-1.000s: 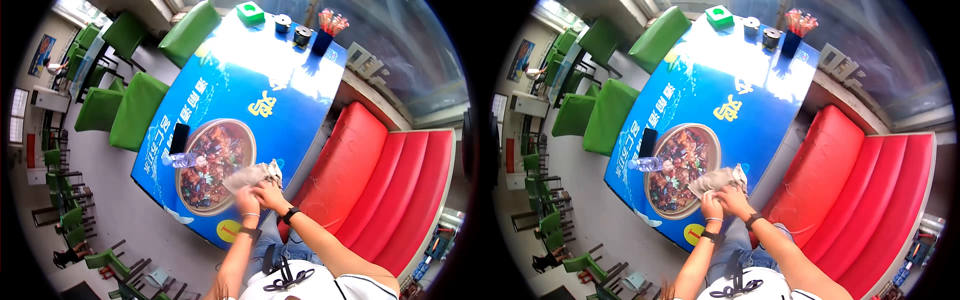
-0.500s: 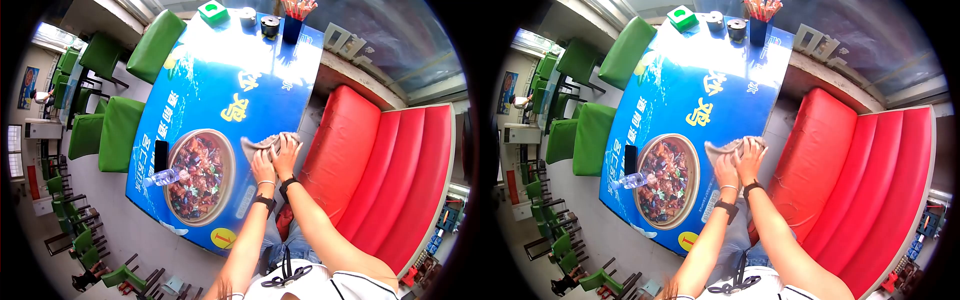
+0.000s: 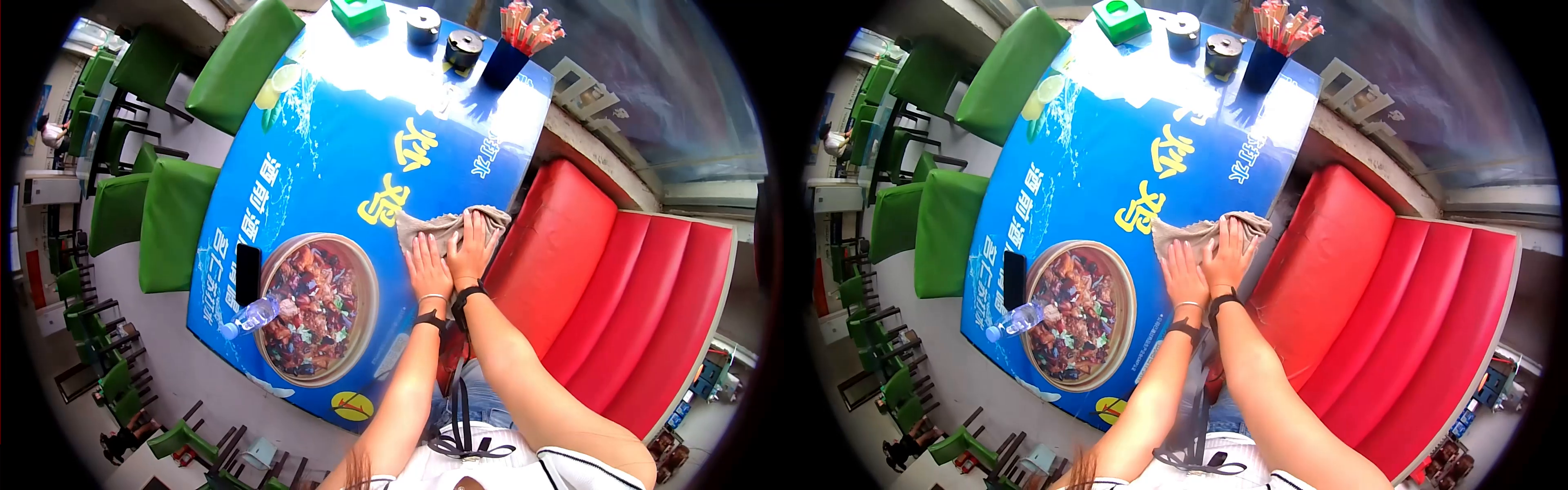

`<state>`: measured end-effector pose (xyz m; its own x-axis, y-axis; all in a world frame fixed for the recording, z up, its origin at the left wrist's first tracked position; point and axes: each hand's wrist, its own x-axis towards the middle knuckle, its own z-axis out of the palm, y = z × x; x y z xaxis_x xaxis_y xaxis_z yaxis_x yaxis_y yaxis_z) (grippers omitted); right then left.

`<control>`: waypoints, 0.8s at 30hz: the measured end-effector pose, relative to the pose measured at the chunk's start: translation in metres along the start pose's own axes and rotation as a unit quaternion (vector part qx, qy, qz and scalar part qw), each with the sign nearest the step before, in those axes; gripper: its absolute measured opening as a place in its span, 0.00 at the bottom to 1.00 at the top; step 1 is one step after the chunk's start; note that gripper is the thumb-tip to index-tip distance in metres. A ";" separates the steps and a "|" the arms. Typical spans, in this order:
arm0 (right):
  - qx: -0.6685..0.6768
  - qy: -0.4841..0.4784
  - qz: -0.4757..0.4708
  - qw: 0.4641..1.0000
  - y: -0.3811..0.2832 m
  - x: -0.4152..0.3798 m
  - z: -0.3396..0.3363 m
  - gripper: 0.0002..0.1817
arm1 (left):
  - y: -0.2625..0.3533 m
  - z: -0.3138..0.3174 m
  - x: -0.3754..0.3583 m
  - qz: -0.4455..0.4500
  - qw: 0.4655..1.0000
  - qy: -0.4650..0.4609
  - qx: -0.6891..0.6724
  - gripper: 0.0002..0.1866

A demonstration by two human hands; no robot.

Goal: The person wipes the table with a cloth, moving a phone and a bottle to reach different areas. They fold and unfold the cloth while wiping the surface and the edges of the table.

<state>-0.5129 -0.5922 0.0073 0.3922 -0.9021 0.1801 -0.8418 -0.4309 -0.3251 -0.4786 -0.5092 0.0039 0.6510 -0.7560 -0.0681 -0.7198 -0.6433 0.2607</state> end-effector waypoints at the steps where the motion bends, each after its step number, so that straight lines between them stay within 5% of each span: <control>1: -0.002 0.003 0.002 1.000 -0.001 0.001 0.000 0.29 | 0.000 -0.001 0.001 -0.001 1.000 -0.007 -0.005 0.33; 24: -0.032 0.022 -0.001 0.999 0.001 0.013 0.005 0.28 | 0.005 -0.009 0.014 0.010 1.000 -0.015 -0.012 0.33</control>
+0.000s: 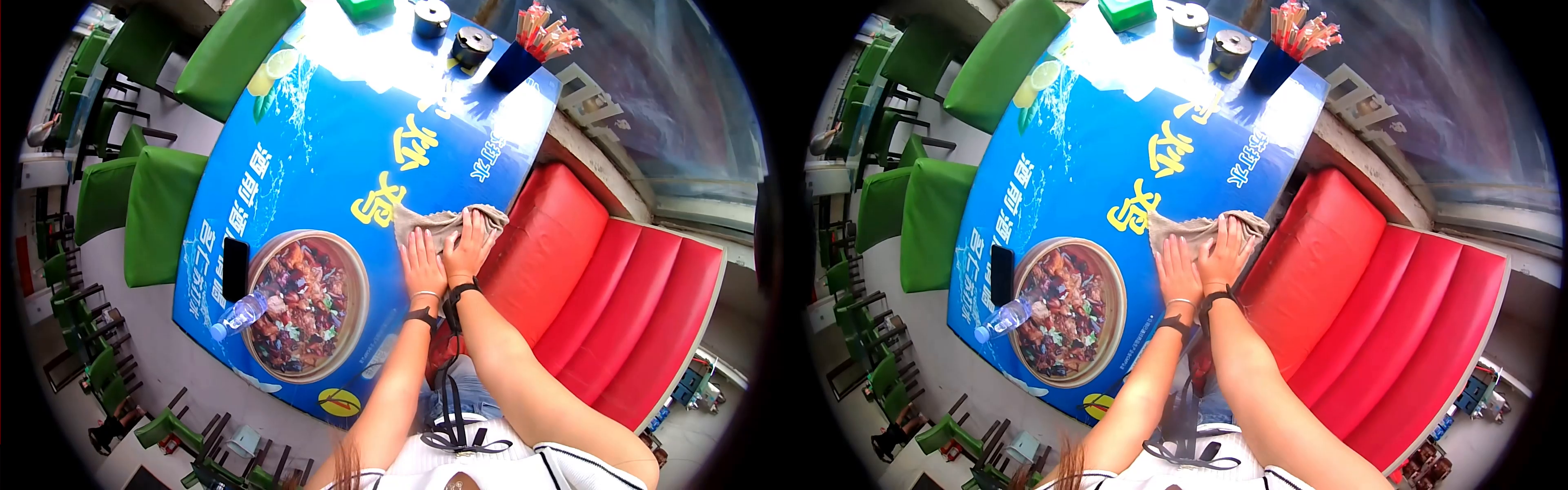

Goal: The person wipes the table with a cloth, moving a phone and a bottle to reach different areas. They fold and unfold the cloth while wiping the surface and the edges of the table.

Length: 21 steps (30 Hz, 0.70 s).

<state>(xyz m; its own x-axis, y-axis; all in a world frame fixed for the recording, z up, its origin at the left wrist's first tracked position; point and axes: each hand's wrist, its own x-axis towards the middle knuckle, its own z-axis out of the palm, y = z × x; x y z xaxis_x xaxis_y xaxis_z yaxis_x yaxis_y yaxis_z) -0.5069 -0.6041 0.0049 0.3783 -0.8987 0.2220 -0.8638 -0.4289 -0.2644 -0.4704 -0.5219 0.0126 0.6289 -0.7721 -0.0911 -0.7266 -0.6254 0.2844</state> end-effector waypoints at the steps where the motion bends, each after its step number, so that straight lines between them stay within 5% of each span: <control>1: 0.000 0.004 -0.002 1.000 0.000 0.001 0.000 0.27 | 0.000 -0.001 0.001 0.000 1.000 0.004 0.002 0.33; 14: 0.048 0.060 -0.025 0.997 0.002 0.010 0.008 0.25 | -0.003 0.011 0.005 0.021 0.997 0.074 -0.006 0.33; 21: 0.099 0.041 -0.105 0.989 -0.002 -0.028 -0.002 0.25 | -0.010 0.016 -0.054 0.031 0.998 0.058 0.023 0.32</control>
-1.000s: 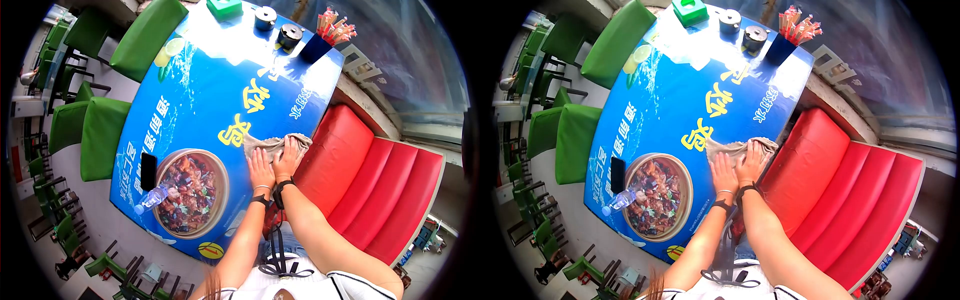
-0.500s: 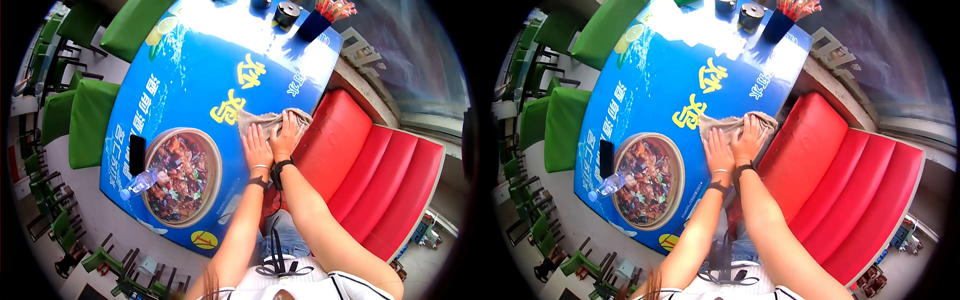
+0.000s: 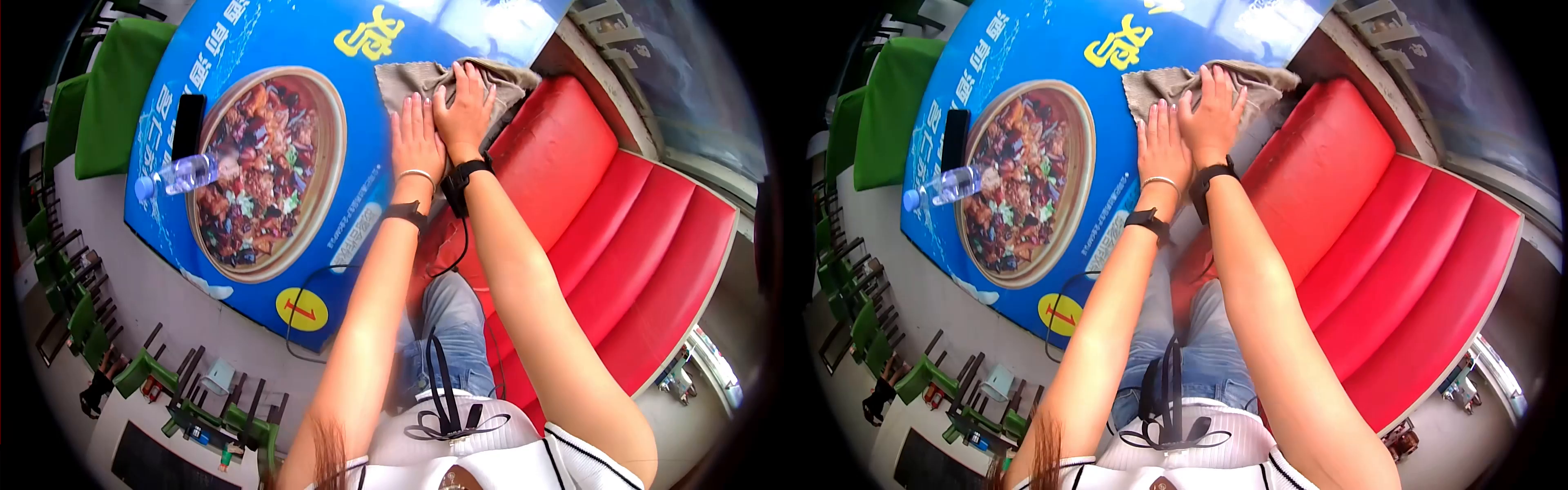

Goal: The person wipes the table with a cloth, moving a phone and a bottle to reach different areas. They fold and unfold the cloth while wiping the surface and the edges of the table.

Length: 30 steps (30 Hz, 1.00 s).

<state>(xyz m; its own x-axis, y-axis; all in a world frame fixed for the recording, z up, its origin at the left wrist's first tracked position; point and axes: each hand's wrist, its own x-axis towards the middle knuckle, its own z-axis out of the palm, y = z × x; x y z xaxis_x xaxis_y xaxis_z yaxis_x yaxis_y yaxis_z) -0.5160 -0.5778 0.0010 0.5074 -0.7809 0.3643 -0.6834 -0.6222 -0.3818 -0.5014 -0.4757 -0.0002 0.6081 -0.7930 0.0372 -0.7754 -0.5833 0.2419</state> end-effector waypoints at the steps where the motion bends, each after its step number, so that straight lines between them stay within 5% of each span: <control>1: 0.009 -0.013 -0.014 1.000 -0.007 -0.014 -0.005 0.26 | -0.001 -0.003 -0.014 -0.009 0.999 -0.012 0.034 0.31; 7: 0.083 -0.167 -0.082 0.979 -0.077 -0.130 -0.054 0.30 | -0.053 -0.034 -0.163 -0.037 0.993 -0.103 0.052 0.33; 9: 0.133 -0.243 -0.118 0.954 -0.102 -0.170 -0.059 0.32 | -0.080 -0.033 -0.213 -0.050 0.996 -0.033 0.070 0.37; 11: 0.225 -0.328 -0.144 0.906 -0.133 -0.201 -0.067 0.33 | -0.100 -0.062 -0.250 -0.179 0.975 -0.126 -0.026 0.39; 13: 0.361 -0.440 -0.142 0.810 -0.161 -0.225 -0.070 0.26 | -0.136 -0.054 -0.298 -0.243 0.965 -0.060 0.075 0.40; 15: 0.550 -0.657 0.081 0.509 -0.189 -0.208 -0.082 0.20 | -0.166 -0.071 -0.327 -0.354 0.918 -0.103 0.147 0.41; 17: 0.623 -0.576 -0.037 0.528 -0.216 -0.151 -0.142 0.16 | -0.192 -0.080 -0.344 -0.447 0.889 -0.054 0.086 0.42; 20: 0.716 -0.537 -0.130 0.427 -0.236 -0.054 -0.246 0.16 | -0.217 -0.075 -0.349 -0.471 0.882 0.006 -0.012 0.44; 21: 0.741 -0.523 -0.151 0.394 -0.239 -0.032 -0.283 0.16 | -0.215 -0.079 -0.338 -0.513 0.852 -0.105 0.018 0.42; 22: 0.787 -0.519 -0.110 0.314 -0.242 -0.027 -0.316 0.15 | -0.214 -0.063 -0.337 -0.508 0.858 -0.061 0.032 0.42; 23: 0.865 -0.388 -0.161 0.273 -0.259 -0.028 -0.336 0.12 | -0.211 -0.046 -0.336 -0.501 0.864 -0.016 0.043 0.42; 25: 0.818 -0.420 -0.043 0.391 -0.249 -0.027 -0.396 0.14 | -0.198 -0.068 -0.317 -0.526 0.849 -0.047 -0.003 0.41; 28: 0.875 -0.440 0.014 0.202 -0.241 -0.026 -0.416 0.15 | -0.181 -0.073 -0.301 -0.509 0.856 -0.083 0.040 0.36; 30: 0.886 -0.440 0.032 0.144 -0.239 -0.030 -0.427 0.16 | -0.180 -0.064 -0.295 -0.500 0.861 -0.075 0.048 0.36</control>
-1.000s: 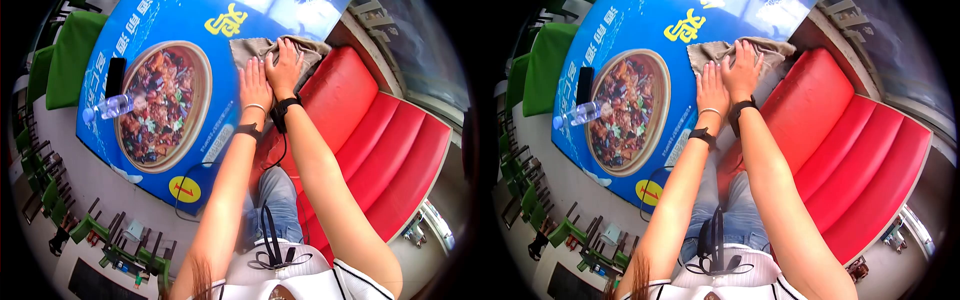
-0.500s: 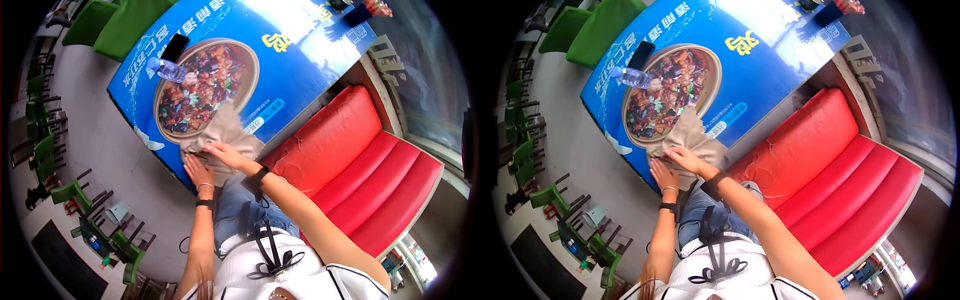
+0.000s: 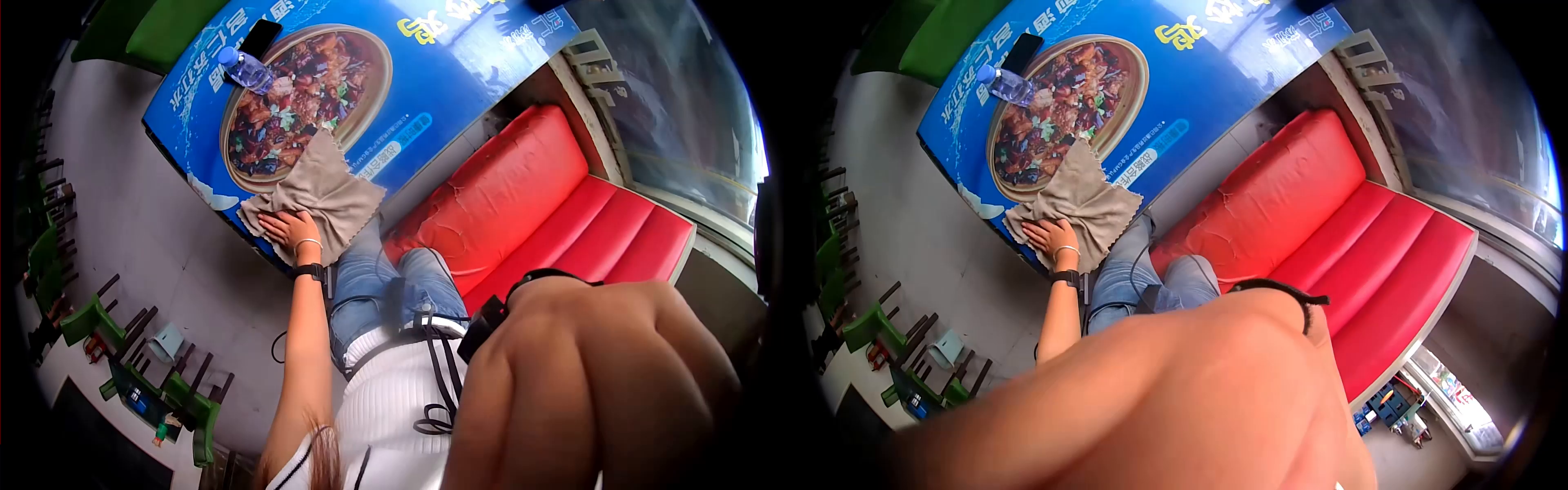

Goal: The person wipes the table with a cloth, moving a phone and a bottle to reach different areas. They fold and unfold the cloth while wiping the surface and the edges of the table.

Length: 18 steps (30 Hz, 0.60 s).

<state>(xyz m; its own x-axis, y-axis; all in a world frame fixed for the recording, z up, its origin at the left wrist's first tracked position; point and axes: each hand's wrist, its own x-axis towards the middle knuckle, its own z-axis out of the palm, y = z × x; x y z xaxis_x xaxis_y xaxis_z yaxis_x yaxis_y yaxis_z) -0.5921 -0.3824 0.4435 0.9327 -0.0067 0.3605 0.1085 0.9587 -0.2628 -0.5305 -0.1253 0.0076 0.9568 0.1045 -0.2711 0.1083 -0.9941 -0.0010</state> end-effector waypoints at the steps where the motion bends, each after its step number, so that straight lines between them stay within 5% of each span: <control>1: 0.022 -0.006 0.001 1.000 -0.001 -0.002 0.004 0.16 | -0.002 0.009 0.002 0.010 0.998 0.057 0.001 0.35; 5: 0.171 -0.042 0.094 0.980 0.010 -0.008 0.014 0.18 | -0.004 0.006 -0.004 0.038 0.993 0.109 0.036 0.31; 11: 0.109 0.000 0.027 0.994 0.023 -0.017 0.018 0.19 | -0.008 0.014 -0.009 0.059 0.977 0.204 -0.006 0.26; 18: 0.085 0.037 0.027 0.995 0.037 -0.019 0.012 0.19 | -0.015 0.009 -0.021 0.062 0.978 0.200 -0.015 0.21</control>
<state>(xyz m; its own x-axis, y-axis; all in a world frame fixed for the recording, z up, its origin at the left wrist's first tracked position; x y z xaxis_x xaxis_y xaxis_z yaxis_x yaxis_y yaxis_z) -0.6102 -0.3433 0.4373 0.9591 0.0314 0.2814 0.0035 0.9924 -0.1227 -0.5550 -0.1133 0.0043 0.9913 -0.0078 0.1313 -0.0129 -0.9992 0.0380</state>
